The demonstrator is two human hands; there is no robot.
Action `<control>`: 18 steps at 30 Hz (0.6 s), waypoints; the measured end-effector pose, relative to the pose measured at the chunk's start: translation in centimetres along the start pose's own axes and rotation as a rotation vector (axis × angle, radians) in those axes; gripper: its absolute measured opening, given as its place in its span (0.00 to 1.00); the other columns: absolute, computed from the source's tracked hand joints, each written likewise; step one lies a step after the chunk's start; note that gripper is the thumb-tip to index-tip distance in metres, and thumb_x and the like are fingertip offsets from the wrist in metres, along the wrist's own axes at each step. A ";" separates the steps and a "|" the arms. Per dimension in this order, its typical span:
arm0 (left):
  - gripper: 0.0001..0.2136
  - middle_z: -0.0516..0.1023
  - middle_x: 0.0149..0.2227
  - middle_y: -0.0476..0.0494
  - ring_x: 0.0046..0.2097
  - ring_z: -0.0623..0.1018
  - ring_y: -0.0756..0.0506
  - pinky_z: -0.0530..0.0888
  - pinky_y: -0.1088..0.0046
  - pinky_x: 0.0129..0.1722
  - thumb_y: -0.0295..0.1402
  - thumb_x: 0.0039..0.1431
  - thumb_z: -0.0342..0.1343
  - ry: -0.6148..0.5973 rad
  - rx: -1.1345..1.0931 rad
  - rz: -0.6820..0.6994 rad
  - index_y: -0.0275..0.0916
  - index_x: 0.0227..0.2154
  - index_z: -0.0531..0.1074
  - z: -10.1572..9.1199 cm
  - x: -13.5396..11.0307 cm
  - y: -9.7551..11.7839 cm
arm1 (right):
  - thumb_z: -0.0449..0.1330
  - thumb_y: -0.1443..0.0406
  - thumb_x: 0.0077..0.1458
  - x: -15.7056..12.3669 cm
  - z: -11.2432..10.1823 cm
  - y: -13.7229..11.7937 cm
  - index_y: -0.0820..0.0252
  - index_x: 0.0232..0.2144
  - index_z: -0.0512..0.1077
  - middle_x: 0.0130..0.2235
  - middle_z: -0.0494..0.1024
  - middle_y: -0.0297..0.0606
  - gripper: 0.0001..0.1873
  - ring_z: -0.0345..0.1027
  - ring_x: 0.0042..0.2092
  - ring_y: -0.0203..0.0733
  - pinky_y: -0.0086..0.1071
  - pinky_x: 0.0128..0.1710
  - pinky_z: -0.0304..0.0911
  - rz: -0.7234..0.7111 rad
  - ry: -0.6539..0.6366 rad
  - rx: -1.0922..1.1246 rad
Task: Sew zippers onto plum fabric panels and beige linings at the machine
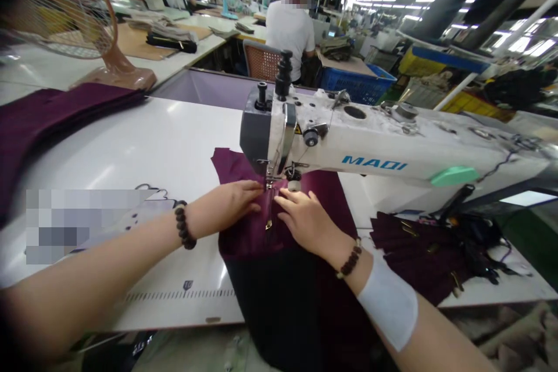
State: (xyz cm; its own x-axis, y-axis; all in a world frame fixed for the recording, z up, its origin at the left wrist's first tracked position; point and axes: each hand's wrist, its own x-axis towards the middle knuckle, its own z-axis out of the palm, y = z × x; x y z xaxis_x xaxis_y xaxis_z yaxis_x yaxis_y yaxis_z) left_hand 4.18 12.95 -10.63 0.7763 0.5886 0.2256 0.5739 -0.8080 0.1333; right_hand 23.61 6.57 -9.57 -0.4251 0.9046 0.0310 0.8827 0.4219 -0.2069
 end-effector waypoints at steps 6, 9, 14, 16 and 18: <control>0.21 0.70 0.49 0.35 0.51 0.70 0.43 0.67 0.71 0.52 0.41 0.55 0.56 -0.051 0.047 0.035 0.29 0.46 0.68 1.7 -1.1 1.5 | 0.45 0.66 0.60 -1.0 3.6 -0.3 0.58 0.57 0.56 0.60 0.56 0.45 0.23 0.49 0.61 0.46 0.58 0.56 0.45 0.071 0.085 -0.009; 0.21 0.69 0.51 0.35 0.52 0.69 0.43 0.66 0.70 0.53 0.41 0.56 0.55 -0.048 0.069 0.039 0.29 0.46 0.67 2.2 -1.3 1.5 | 0.45 0.66 0.60 -0.9 3.2 0.0 0.56 0.57 0.56 0.60 0.57 0.45 0.22 0.50 0.60 0.45 0.58 0.56 0.44 0.038 0.071 0.006; 0.21 0.69 0.51 0.34 0.56 0.66 0.42 0.63 0.66 0.55 0.40 0.57 0.54 -0.039 0.105 0.049 0.29 0.48 0.66 2.9 -1.5 1.8 | 0.46 0.66 0.60 -0.8 3.1 0.6 0.56 0.57 0.57 0.60 0.57 0.44 0.22 0.51 0.60 0.45 0.58 0.56 0.44 0.009 0.070 0.004; 0.22 0.69 0.51 0.33 0.56 0.65 0.41 0.63 0.65 0.55 0.41 0.58 0.53 -0.035 0.122 0.056 0.28 0.48 0.65 3.1 -1.5 1.8 | 0.46 0.66 0.59 -0.9 3.2 0.7 0.56 0.56 0.58 0.59 0.58 0.45 0.22 0.52 0.59 0.45 0.58 0.56 0.45 0.002 0.071 0.003; 0.22 0.68 0.51 0.31 0.56 0.65 0.40 0.62 0.64 0.56 0.41 0.58 0.52 -0.034 0.144 0.065 0.27 0.49 0.65 3.3 -1.6 1.9 | 0.46 0.66 0.59 -0.9 3.2 0.7 0.56 0.56 0.58 0.59 0.58 0.46 0.22 0.52 0.59 0.46 0.58 0.56 0.45 0.001 0.067 0.004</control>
State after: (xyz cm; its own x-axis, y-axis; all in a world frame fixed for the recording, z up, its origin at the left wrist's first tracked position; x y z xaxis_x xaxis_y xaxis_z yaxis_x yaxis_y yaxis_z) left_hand 4.91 10.61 -13.87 0.8203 0.5373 0.1960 0.5513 -0.8341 -0.0209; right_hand 23.97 5.87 -12.88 -0.4098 0.9070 0.0967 0.8822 0.4211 -0.2108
